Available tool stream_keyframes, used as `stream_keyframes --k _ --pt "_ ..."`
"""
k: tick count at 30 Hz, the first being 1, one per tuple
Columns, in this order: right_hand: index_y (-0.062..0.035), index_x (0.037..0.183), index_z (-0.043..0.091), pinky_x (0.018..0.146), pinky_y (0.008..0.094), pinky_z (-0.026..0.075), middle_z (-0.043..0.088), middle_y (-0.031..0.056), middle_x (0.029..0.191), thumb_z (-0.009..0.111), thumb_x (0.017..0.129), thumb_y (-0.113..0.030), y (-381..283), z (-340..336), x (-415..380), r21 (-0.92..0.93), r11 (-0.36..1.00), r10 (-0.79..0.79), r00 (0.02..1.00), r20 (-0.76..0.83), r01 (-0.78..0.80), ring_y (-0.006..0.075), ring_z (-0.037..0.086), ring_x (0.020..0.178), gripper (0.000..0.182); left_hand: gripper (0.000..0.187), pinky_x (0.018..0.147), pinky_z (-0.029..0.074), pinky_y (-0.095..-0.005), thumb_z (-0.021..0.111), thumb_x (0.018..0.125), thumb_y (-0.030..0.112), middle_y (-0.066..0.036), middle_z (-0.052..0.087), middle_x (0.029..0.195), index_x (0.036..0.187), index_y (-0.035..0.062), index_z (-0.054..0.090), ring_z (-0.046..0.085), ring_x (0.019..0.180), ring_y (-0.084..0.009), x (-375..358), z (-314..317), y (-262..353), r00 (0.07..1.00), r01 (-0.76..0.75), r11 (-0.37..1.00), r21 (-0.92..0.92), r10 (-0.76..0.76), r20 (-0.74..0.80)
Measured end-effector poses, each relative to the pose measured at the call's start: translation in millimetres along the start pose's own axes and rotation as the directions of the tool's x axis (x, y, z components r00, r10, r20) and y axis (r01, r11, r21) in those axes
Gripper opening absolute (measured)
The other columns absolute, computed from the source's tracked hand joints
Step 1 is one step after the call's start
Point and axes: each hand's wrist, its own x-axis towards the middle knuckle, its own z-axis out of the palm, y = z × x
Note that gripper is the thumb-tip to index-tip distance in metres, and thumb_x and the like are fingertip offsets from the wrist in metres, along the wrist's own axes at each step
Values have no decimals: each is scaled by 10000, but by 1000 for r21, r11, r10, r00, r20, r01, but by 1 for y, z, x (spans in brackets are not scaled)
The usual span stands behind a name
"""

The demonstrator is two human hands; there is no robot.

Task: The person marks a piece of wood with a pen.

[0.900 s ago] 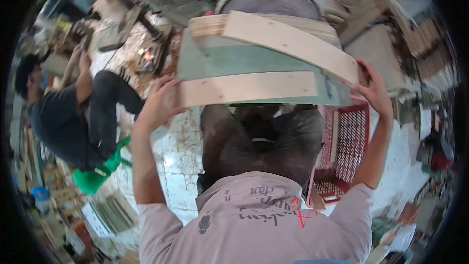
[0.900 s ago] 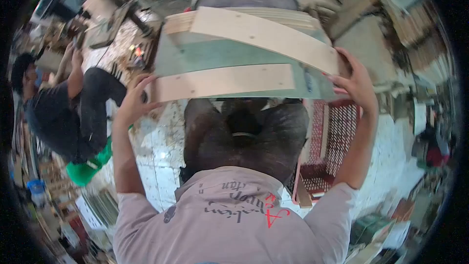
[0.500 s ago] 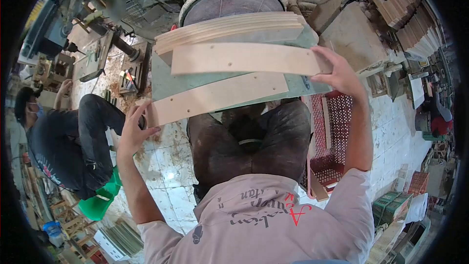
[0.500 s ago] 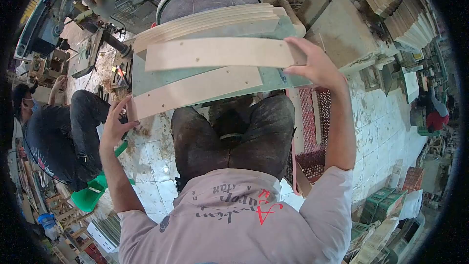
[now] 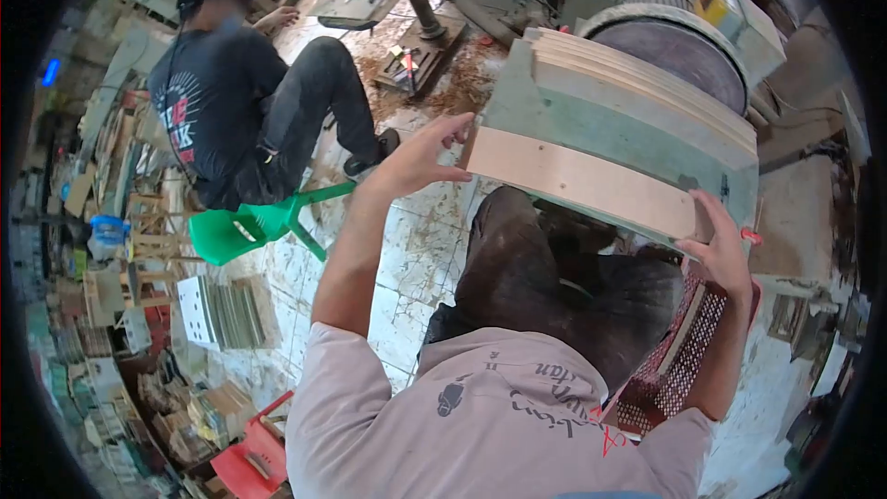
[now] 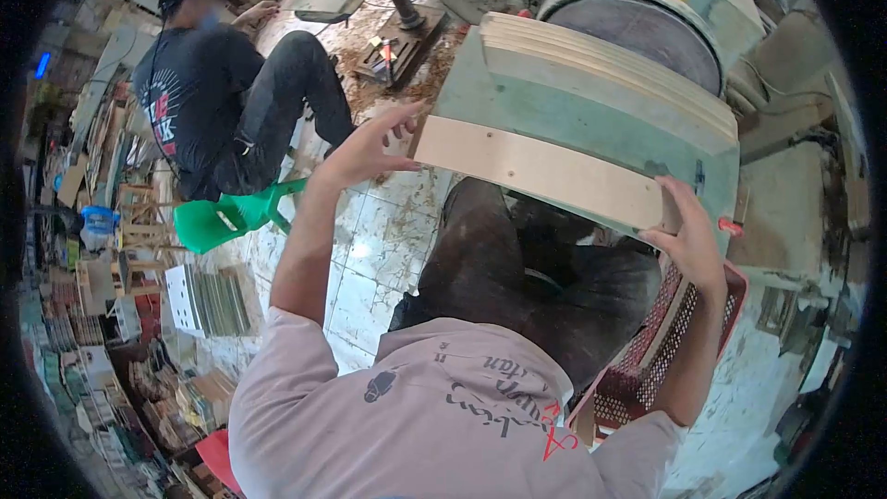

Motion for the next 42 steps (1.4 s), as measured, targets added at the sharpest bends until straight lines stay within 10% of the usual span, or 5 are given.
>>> stream_keyframes --k 28,33,42 --pt "-78 1302 523 1051 388 364 506 146 1337 777 608 -76 -10 -2 -2 -39 998 53 997 49 -51 323 482 1234 739 702 865 452 -326 748 794 169 -105 540 1187 1409 83 421 527 1013 -227 -24 16 -6 1000 28 1000 -9 -28 0" --pt "-91 1302 527 1056 386 367 507 130 1345 775 617 -71 -7 0 4 -60 995 77 996 32 -75 317 476 1246 728 603 862 445 -308 671 866 140 -115 525 1248 1408 74 416 529 1054 -214 -21 27 -15 974 -172 985 32 175 -142" --pt "-99 1319 510 1062 393 361 500 144 1351 768 640 -91 -2 1 2 -83 996 19 999 39 -16 325 459 1261 727 598 924 410 -336 656 873 153 -121 520 1186 1407 62 403 506 1083 -230 -23 28 -9 995 -36 979 -199 16 -101"
